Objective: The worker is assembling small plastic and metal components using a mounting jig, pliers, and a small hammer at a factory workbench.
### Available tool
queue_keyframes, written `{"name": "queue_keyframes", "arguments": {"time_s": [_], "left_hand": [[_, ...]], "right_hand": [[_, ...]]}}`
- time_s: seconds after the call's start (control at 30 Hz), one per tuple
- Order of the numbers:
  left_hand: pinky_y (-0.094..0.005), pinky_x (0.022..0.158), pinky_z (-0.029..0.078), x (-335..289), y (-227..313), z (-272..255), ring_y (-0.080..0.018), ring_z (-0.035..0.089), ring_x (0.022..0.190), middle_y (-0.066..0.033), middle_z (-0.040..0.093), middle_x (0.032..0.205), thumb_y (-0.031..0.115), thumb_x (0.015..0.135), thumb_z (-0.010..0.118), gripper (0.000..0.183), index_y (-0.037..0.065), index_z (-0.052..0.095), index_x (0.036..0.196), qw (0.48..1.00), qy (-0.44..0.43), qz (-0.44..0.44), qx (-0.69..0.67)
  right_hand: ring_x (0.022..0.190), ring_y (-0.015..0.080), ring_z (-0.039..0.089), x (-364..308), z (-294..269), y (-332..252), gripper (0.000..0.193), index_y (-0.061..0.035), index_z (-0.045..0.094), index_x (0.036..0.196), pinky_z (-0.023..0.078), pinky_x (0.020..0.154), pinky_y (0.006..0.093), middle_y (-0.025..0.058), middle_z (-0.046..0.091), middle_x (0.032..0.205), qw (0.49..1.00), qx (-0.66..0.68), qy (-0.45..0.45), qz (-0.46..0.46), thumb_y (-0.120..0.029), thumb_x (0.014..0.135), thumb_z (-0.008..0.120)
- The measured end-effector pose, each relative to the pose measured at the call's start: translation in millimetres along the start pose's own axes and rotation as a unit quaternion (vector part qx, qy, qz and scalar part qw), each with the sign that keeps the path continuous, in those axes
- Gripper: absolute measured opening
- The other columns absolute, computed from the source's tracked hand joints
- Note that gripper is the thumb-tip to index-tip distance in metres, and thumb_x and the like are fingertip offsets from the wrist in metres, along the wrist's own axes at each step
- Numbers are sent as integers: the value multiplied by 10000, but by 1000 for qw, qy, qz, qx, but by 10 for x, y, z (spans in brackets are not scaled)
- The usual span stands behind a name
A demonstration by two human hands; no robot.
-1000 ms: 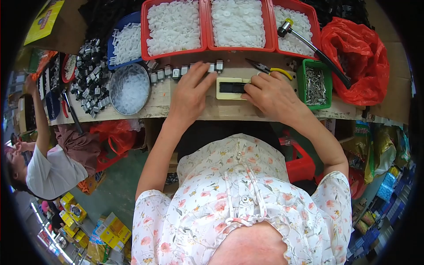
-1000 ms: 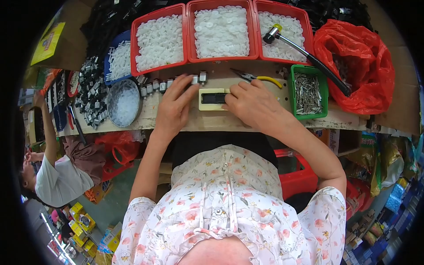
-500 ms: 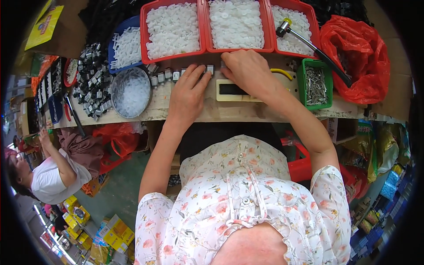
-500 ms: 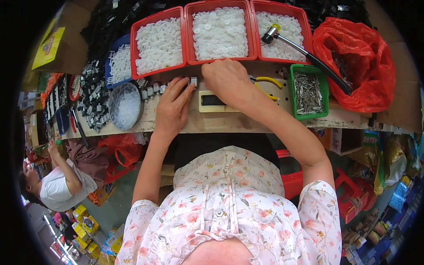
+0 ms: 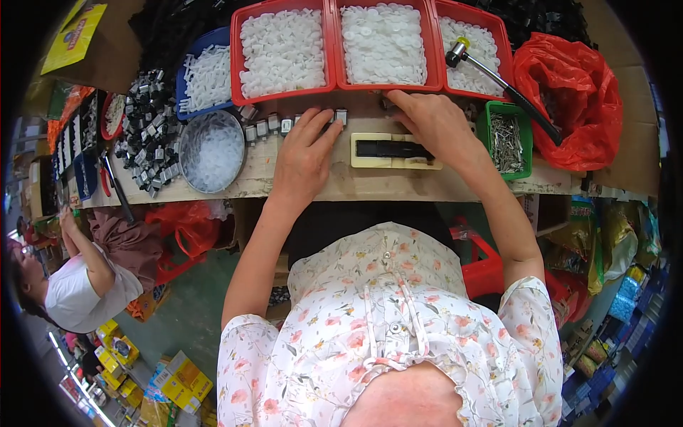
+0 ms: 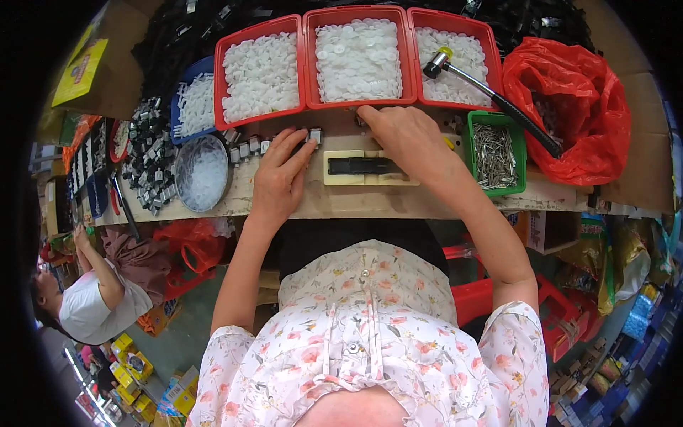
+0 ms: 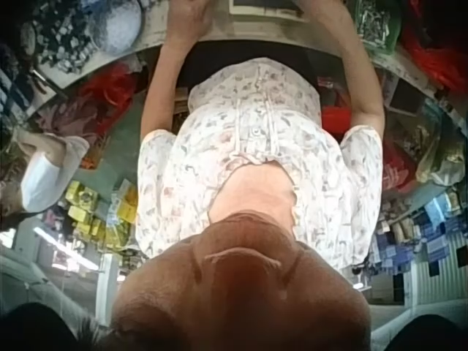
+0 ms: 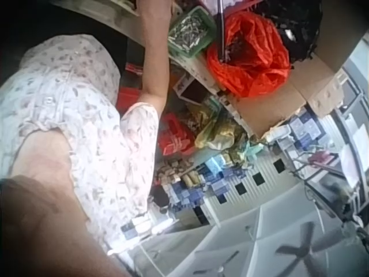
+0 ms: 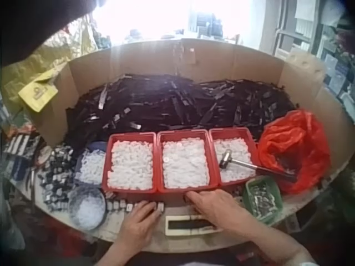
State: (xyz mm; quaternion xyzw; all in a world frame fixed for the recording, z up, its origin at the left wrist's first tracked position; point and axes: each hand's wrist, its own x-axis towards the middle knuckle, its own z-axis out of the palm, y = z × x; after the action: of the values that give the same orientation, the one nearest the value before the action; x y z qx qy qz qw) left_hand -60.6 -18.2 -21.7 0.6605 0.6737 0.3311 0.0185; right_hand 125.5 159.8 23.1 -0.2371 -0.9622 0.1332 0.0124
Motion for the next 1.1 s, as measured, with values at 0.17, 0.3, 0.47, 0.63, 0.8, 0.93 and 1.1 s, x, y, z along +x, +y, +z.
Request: {"name": "queue_keyframes", "arguments": {"time_s": [0.17, 0.3, 0.47, 0.63, 0.8, 0.93, 1.1], "left_hand": [[-458, 1018, 464, 15, 11, -5, -392, 537, 1236, -176, 598, 1273, -100, 737, 608, 451, -5, 658, 1175, 1000, -4, -1, 0], [-462, 1019, 463, 31, 40, -4, -395, 540, 1233, -177, 599, 1271, -97, 751, 610, 439, -1, 658, 1176, 1000, -6, -6, -1], [-459, 1017, 463, 32, 31, -6, -403, 539, 1233, -175, 604, 1263, -89, 765, 620, 421, 16, 667, 1170, 1000, -7, -18, -13], [-455, 1007, 469, 30, 68, -12, -400, 546, 1228, -171, 612, 1249, -78, 767, 631, 400, 18, 677, 1152, 999, 16, -30, -36], [-447, 983, 488, -44, 152, -58, -390, 569, 1209, -159, 625, 1229, -69, 784, 639, 372, 15, 678, 1144, 996, 59, -12, -63], [-444, 967, 499, -72, 258, -71, -377, 585, 1194, -165, 631, 1219, -61, 814, 645, 333, -11, 672, 1143, 996, 35, 28, -81], [-440, 945, 510, -101, 291, 55, -357, 599, 1178, -167, 634, 1220, -29, 820, 671, 328, -30, 669, 1148, 996, 30, 78, -41]], "right_hand": [[830, 360, 673, -69, -16, 38, 236, -78, 605, 1139, 527, 690, 471, 173, 684, 875, 997, 47, 65, -16, -197, 936, 632], [803, 367, 674, 69, 118, 59, 244, -85, 613, 1148, 531, 677, 467, 159, 694, 857, 999, -24, -22, 23, -216, 943, 626], [756, 374, 669, -55, -47, -84, 187, -70, 628, 1032, 521, 640, 469, 148, 686, 796, 988, 106, 97, -63, -214, 918, 661], [708, 381, 662, -166, -130, -404, 174, -45, 633, 945, 517, 626, 476, 168, 662, 727, 989, 113, 25, -87, -202, 890, 686], [669, 392, 654, -133, -15, -468, 176, -17, 610, 864, 516, 613, 479, 186, 637, 674, 995, 49, -6, -84, -175, 875, 689], [659, 399, 649, -127, -22, -493, 184, -6, 594, 815, 515, 606, 480, 193, 627, 660, 993, 55, 8, -105, -158, 869, 683], [666, 401, 648, -127, -14, -483, 174, -6, 595, 807, 512, 607, 481, 202, 624, 661, 991, 71, 22, -110, -145, 859, 687]]}}
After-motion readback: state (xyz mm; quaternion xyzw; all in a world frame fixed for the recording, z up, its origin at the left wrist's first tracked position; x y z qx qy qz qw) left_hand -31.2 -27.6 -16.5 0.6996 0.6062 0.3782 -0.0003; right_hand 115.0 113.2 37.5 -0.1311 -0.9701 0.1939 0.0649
